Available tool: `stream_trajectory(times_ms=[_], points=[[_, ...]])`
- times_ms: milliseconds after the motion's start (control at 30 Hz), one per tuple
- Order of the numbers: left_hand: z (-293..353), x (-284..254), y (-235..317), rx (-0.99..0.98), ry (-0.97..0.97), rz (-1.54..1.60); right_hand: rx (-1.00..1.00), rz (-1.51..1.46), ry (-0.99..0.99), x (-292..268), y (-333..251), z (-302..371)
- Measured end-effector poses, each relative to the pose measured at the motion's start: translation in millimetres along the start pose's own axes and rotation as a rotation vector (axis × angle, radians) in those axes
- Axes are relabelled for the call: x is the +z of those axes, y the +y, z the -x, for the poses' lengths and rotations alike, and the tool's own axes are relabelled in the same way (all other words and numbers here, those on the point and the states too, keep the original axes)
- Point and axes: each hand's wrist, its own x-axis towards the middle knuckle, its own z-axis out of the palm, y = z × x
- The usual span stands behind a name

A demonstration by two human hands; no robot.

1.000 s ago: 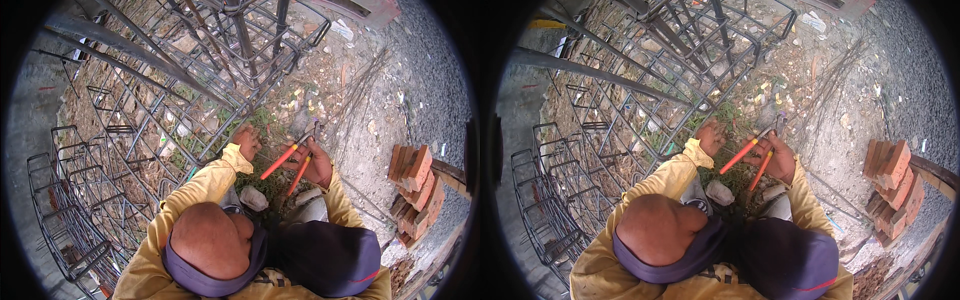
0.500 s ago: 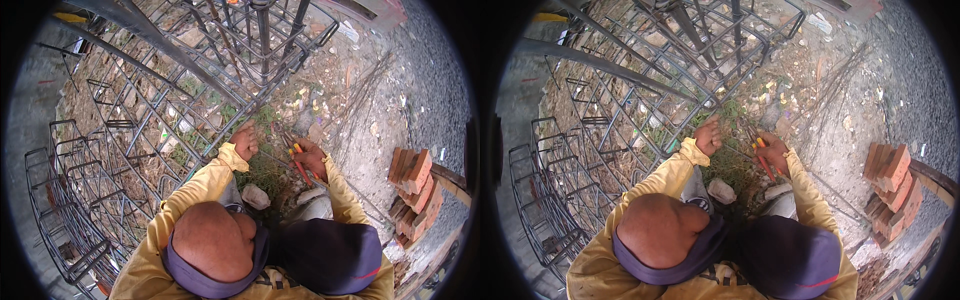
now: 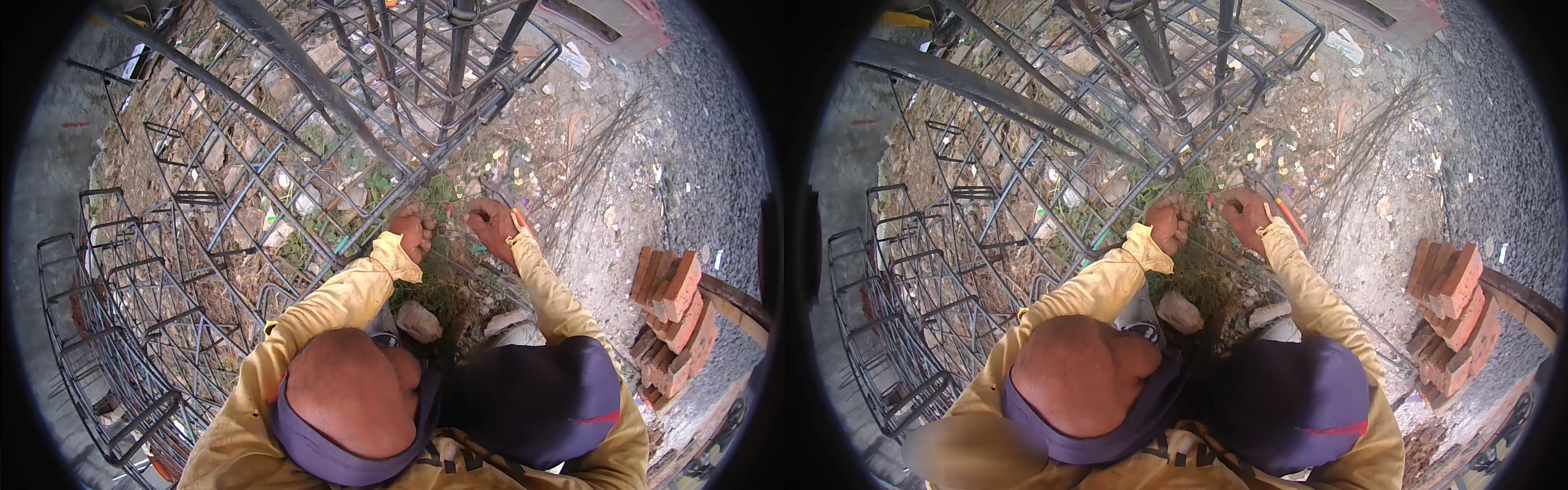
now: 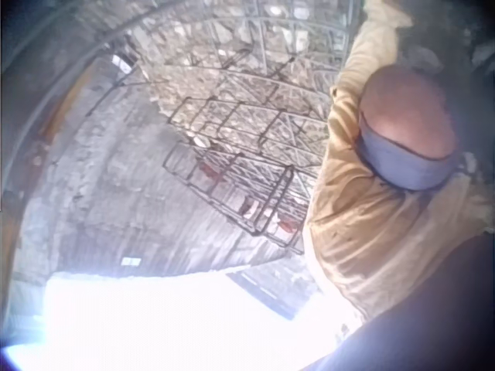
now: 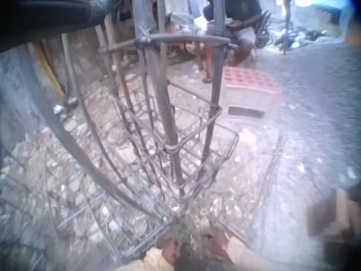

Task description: The person is assembling a metal frame structure using pliers and wire. They are seen bending and twisting wire to secure the metal bars together, working on a construction site with gravel and bricks visible.

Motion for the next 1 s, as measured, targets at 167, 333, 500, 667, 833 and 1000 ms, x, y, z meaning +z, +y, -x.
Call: stream_trajectory(times_ms=[167, 333, 500, 667, 833, 1000], points=[[19.6, 9.6, 0.5, 0.005, 0.049, -0.062, 0.248, -0.356, -0.163, 53.1, 1.7, -55.2], [28.8, -0.4, 9.5, 0.059, -0.070, -0.451, 0.374, -0.572, -0.206, 83.7, 18.5, -71.5], [19.2, -21.4, 6.0, 0.682, 0.103, -1.021, 0.543, -0.919, -0.118, 94.1, -0.5, -68.3], [6.1, -9.4, 16.1, 1.156, 0.405, -1.151, 0.596, -0.927, -0.043, 91.6, -15.2, -67.7], [2.8, 1.4, 31.9, 0.729, 0.423, -1.133, 0.465, -0.680, -0.155, 93.9, -2.6, -84.8], [9.1, 12.5, 44.5, 0.570, 0.432, -1.116, 0.411, -0.789, -0.269, 97.5, 2.2, -97.9]])
